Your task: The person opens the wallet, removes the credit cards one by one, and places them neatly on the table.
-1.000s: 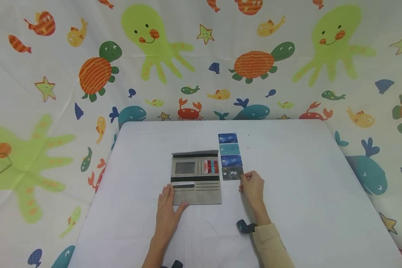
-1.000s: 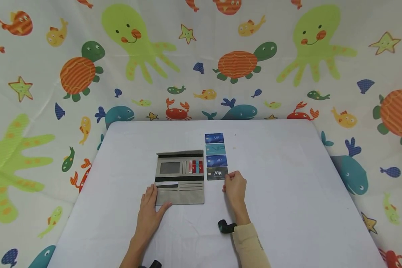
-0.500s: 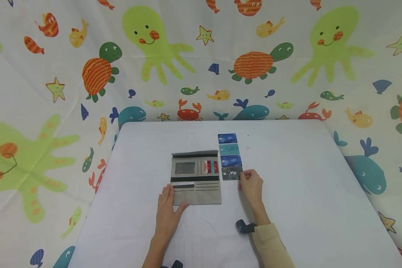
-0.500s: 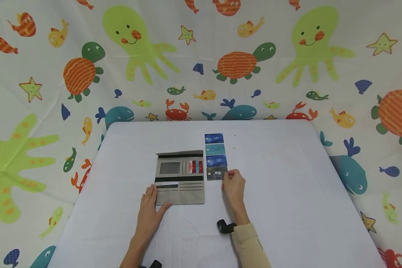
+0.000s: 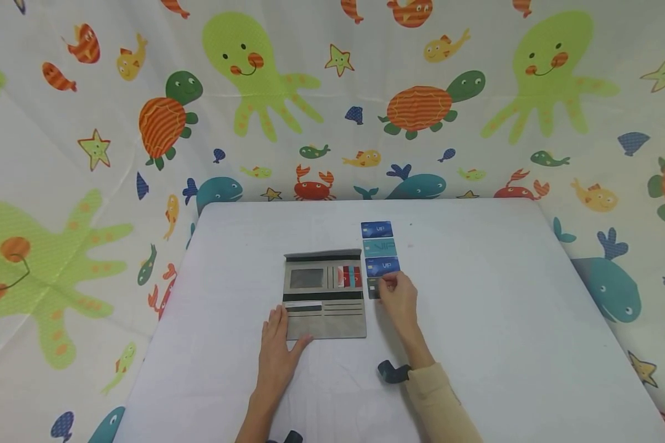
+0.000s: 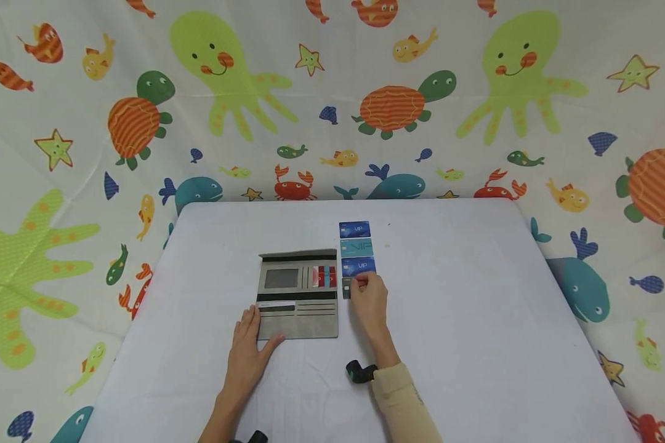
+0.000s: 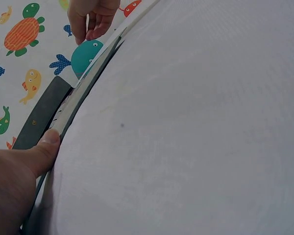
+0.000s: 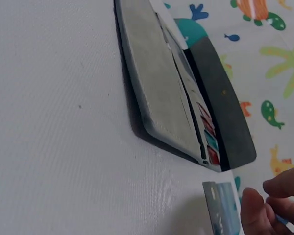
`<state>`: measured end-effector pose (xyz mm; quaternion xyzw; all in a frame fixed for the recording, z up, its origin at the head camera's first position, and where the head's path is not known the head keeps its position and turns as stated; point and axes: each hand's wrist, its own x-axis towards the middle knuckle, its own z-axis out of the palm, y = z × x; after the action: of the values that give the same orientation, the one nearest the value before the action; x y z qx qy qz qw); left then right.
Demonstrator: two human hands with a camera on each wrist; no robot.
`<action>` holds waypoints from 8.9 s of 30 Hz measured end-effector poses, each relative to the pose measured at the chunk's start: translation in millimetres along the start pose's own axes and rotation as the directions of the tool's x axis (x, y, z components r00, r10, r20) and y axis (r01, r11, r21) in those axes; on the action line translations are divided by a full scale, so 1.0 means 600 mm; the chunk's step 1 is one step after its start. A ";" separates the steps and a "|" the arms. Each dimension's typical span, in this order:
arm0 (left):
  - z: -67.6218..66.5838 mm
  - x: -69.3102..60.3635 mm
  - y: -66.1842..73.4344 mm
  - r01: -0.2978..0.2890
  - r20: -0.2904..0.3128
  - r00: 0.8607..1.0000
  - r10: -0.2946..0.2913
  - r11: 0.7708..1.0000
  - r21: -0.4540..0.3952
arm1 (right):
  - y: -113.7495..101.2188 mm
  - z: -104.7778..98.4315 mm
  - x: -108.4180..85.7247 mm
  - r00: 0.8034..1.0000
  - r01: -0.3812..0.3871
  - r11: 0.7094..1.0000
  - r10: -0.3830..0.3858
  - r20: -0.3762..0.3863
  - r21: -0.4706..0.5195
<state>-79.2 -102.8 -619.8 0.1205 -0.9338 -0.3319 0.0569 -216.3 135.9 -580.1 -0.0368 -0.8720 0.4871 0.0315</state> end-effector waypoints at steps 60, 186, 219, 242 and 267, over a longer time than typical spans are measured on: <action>0.003 -0.004 0.003 -0.030 -0.043 0.999 0.031 1.000 0.003 | -0.056 0.119 -0.051 0.822 0.407 0.899 -0.284 0.493 -0.161; 0.005 -0.003 -0.001 0.001 -0.021 1.000 -0.001 1.000 0.014 | -0.072 0.148 -0.075 0.821 0.539 0.744 -0.361 0.442 -0.394; 0.004 -0.005 0.001 -0.005 -0.031 1.000 0.006 1.000 0.003 | -0.089 0.147 -0.073 0.847 0.494 0.752 -0.301 0.439 -0.437; 0.007 -0.002 -0.003 0.003 -0.016 1.000 -0.003 1.000 0.005 | -0.076 0.140 -0.053 0.827 0.395 0.898 -0.255 0.501 -0.195; 0.003 -0.002 0.000 0.002 -0.020 1.000 -0.002 1.000 0.002 | -0.067 0.156 -0.045 0.803 0.488 0.827 -0.298 0.517 -0.281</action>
<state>-78.3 -101.4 -621.4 0.1249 -0.9334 -0.3300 0.0656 -199.5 33.2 -595.2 0.2572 -0.9231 0.2752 -0.0774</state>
